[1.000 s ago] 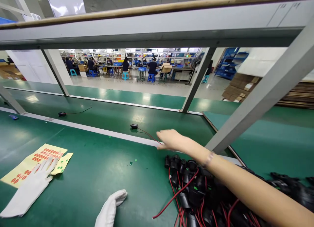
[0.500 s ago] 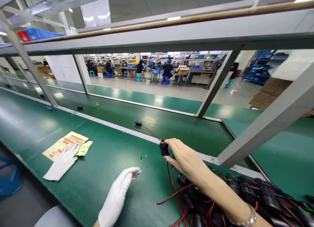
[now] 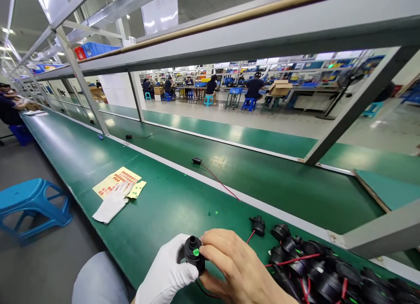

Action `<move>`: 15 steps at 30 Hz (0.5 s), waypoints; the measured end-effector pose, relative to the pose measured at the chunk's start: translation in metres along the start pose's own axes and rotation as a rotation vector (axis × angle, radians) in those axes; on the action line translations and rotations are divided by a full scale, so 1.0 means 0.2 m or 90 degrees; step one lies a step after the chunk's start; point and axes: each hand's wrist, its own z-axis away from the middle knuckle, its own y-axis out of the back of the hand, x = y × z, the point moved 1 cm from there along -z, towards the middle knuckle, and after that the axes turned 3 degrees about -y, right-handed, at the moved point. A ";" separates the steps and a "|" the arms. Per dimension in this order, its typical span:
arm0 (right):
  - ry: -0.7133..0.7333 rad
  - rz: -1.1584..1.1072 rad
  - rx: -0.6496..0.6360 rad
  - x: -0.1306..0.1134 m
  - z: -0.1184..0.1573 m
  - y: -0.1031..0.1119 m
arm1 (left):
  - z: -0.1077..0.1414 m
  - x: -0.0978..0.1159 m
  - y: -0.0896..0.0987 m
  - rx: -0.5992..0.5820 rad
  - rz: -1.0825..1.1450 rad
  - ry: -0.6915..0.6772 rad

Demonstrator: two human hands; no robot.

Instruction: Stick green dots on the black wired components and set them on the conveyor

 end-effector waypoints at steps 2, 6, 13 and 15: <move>0.018 0.029 -0.033 -0.02 -0.03 0.02 | 0.00 0.00 -0.01 0.013 -0.003 0.019; 0.002 0.015 -0.070 -0.05 -0.07 0.06 | 0.00 0.01 -0.04 0.046 -0.040 0.061; -0.196 -0.218 -0.135 -0.01 -0.01 -0.01 | 0.02 0.00 -0.04 -0.109 0.052 0.030; -0.351 -0.313 -0.173 0.02 0.01 -0.04 | 0.02 -0.04 -0.05 -0.173 0.160 0.036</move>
